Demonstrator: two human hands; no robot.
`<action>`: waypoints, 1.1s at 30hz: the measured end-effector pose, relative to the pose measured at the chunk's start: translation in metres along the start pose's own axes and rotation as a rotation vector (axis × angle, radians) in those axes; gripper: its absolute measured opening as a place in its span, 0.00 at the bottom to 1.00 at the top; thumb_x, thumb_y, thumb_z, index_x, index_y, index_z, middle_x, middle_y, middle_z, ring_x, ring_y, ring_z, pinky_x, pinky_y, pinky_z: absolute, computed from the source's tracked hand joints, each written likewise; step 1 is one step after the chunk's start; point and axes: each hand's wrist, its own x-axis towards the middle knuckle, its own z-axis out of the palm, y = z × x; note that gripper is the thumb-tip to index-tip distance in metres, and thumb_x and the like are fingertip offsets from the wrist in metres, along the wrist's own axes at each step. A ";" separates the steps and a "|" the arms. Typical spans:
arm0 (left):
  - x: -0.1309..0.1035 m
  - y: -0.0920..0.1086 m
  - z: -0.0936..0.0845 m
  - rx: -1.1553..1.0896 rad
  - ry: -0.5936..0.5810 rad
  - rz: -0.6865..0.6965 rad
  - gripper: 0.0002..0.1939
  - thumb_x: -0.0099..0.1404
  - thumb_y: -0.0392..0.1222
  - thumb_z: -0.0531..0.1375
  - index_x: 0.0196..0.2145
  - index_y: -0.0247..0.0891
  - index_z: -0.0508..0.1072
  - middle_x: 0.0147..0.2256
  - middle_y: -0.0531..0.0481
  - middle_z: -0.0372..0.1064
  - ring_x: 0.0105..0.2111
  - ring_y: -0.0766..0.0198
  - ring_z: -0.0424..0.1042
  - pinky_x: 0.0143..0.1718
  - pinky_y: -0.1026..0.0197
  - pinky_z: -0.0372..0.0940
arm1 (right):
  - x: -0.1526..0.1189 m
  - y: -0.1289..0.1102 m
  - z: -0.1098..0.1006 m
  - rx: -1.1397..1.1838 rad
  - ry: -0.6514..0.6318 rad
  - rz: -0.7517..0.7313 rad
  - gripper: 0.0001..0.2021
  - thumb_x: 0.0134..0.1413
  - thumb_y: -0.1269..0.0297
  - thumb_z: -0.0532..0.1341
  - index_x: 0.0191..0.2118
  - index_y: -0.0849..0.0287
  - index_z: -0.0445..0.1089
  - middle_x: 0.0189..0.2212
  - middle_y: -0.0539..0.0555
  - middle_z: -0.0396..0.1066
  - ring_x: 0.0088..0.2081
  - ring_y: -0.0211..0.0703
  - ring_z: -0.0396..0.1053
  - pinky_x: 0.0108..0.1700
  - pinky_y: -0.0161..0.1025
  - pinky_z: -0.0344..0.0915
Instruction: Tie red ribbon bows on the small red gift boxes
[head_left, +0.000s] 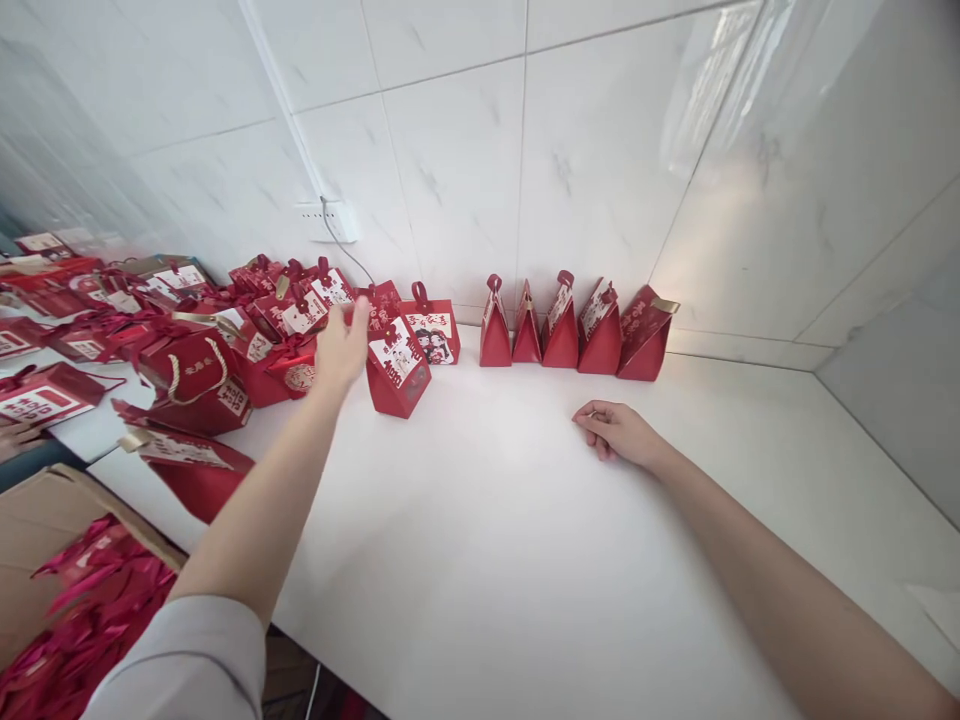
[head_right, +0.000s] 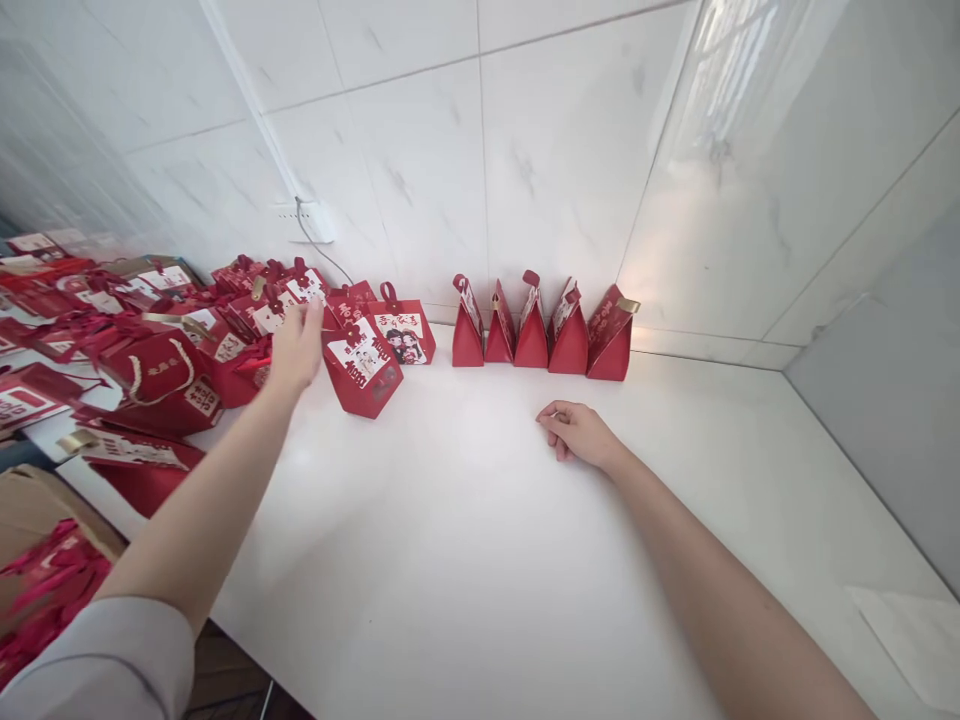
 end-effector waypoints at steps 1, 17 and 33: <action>-0.015 0.000 0.011 -0.007 0.050 0.003 0.34 0.64 0.65 0.52 0.58 0.38 0.63 0.40 0.42 0.75 0.43 0.47 0.75 0.48 0.48 0.66 | 0.001 0.000 0.000 0.000 0.000 -0.003 0.12 0.58 0.53 0.59 0.37 0.58 0.67 0.21 0.47 0.68 0.17 0.36 0.67 0.17 0.31 0.61; -0.024 -0.051 0.117 -0.199 0.143 -0.218 0.32 0.62 0.54 0.58 0.58 0.36 0.55 0.51 0.35 0.68 0.53 0.44 0.69 0.56 0.42 0.61 | 0.006 0.002 0.000 0.011 0.008 -0.023 0.12 0.57 0.54 0.59 0.37 0.58 0.67 0.21 0.47 0.69 0.16 0.36 0.67 0.16 0.31 0.61; 0.016 -0.040 0.203 -0.264 -0.304 -0.070 0.45 0.52 0.56 0.67 0.62 0.38 0.55 0.57 0.37 0.66 0.57 0.47 0.67 0.58 0.49 0.62 | 0.006 -0.004 0.006 -0.096 0.106 -0.059 0.11 0.57 0.54 0.58 0.36 0.57 0.69 0.20 0.48 0.69 0.15 0.38 0.67 0.17 0.35 0.63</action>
